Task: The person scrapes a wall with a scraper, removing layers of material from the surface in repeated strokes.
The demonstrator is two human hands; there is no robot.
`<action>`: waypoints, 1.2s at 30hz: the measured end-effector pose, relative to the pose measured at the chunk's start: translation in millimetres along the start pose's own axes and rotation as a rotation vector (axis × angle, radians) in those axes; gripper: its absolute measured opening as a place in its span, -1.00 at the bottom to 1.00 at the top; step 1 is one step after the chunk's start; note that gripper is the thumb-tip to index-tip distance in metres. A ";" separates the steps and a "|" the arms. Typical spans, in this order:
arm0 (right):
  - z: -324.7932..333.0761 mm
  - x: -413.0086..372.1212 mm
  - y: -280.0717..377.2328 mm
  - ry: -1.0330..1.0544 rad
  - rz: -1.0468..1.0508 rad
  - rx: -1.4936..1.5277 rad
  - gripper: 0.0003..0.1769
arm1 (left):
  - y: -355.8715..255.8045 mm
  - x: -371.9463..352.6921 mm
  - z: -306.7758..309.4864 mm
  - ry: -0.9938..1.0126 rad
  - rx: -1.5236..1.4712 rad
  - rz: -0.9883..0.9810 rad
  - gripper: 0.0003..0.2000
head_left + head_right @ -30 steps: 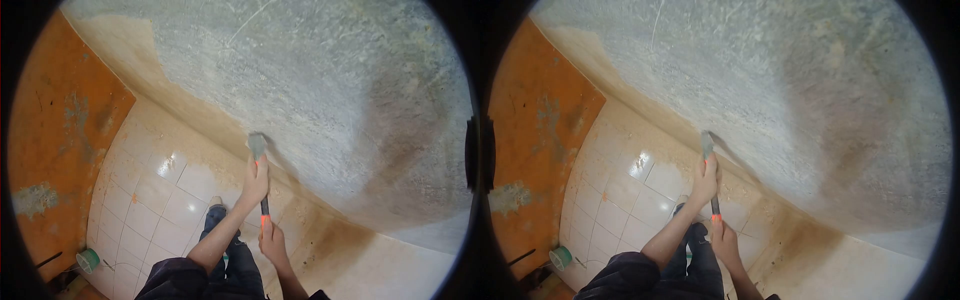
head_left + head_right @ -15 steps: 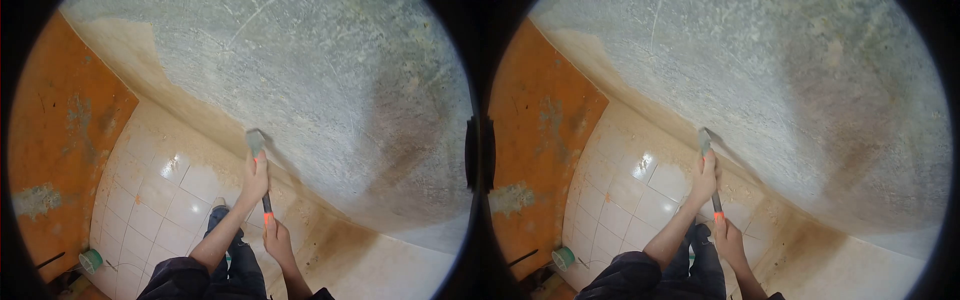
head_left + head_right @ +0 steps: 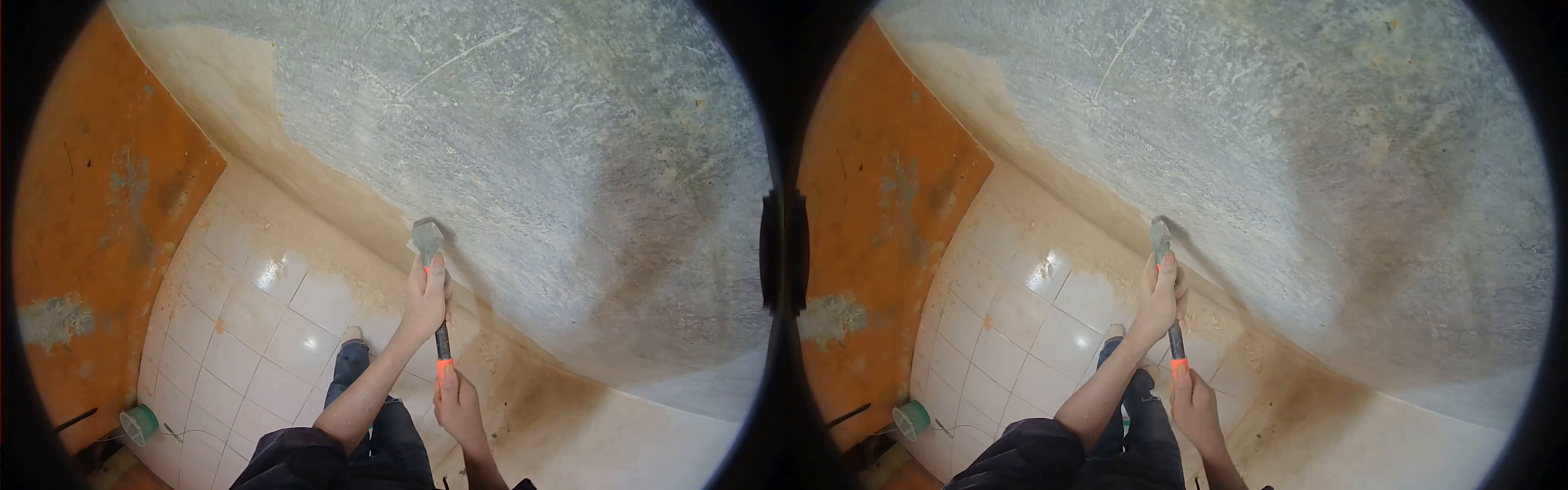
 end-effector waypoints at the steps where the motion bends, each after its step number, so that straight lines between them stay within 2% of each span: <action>1: -0.3 -0.4 -1.8 0.001 0.000 0.006 -0.50 | -0.1 -1.1 -1.3 0.001 0.006 -0.001 -0.68; 3: 2.2 0.9 -3.8 -0.020 0.051 -0.028 -0.50 | -1.2 -1.8 -4.8 -0.016 0.020 -0.059 -0.69; 10: 4.0 -3.0 -5.3 -0.050 0.036 -0.014 -0.50 | 6.2 -5.4 -4.9 -0.052 0.080 -0.009 -0.66; 12: 6.1 4.4 3.4 -0.079 0.288 -0.053 -0.49 | 8.8 1.4 -3.9 -0.098 0.033 -0.100 -0.65; 16: -15.8 15.7 13.5 -0.045 0.301 -0.081 -0.50 | -3.0 19.5 19.5 -0.121 0.079 -0.058 -0.65; 17: -9.5 6.9 8.2 -0.051 0.234 -0.024 -0.50 | -3.2 16.0 13.8 -0.124 0.083 -0.074 -0.65; 19: -5.2 -1.5 4.5 -0.066 0.142 0.021 -0.51 | -0.1 -6.9 -7.9 0.018 0.020 -0.007 -0.65; 21: -4.3 0.5 7.0 -0.011 0.098 0.023 -0.52 | 1.1 -2.4 -3.0 0.014 0.004 0.026 -0.65; 24: -5.7 -4.6 -5.6 -0.052 0.027 -0.084 -0.48 | -5.1 -2.0 1.2 0.012 0.022 -0.020 -0.65; 26: -6.4 -9.4 -0.6 -0.050 0.014 -0.080 -0.48 | -4.1 -11.3 -7.2 0.036 0.015 0.054 -0.64; 28: -8.6 -10.9 -3.1 -0.048 -0.012 -0.084 -0.48 | -7.4 -0.6 2.2 0.024 0.022 0.030 -0.63; 30: -20.7 4.2 -0.5 -0.020 0.119 0.036 -0.51 | -6.0 8.4 3.8 0.012 0.033 -0.014 -0.62; 32: -16.3 -14.1 -2.9 -0.037 0.059 0.064 -0.50 | 8.9 -1.0 7.0 -0.024 0.068 0.062 -0.62; 34: -11.2 -5.8 2.1 -0.066 0.034 0.090 -0.50 | 8.5 2.0 2.7 -0.047 0.080 0.031 -0.63; 36: -13.5 7.9 5.7 -0.038 0.169 -0.012 -0.50 | 8.0 7.8 14.4 -0.133 0.140 0.055 -0.66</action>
Point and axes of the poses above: each hand's wrist, its own x-axis towards the middle knuckle, its own z-axis out of the back of the hand, y = z × x, the point moved 6 cm from there along x, towards the middle knuckle, and after that the axes turned 9 degrees about -y, right-handed, at the moved point
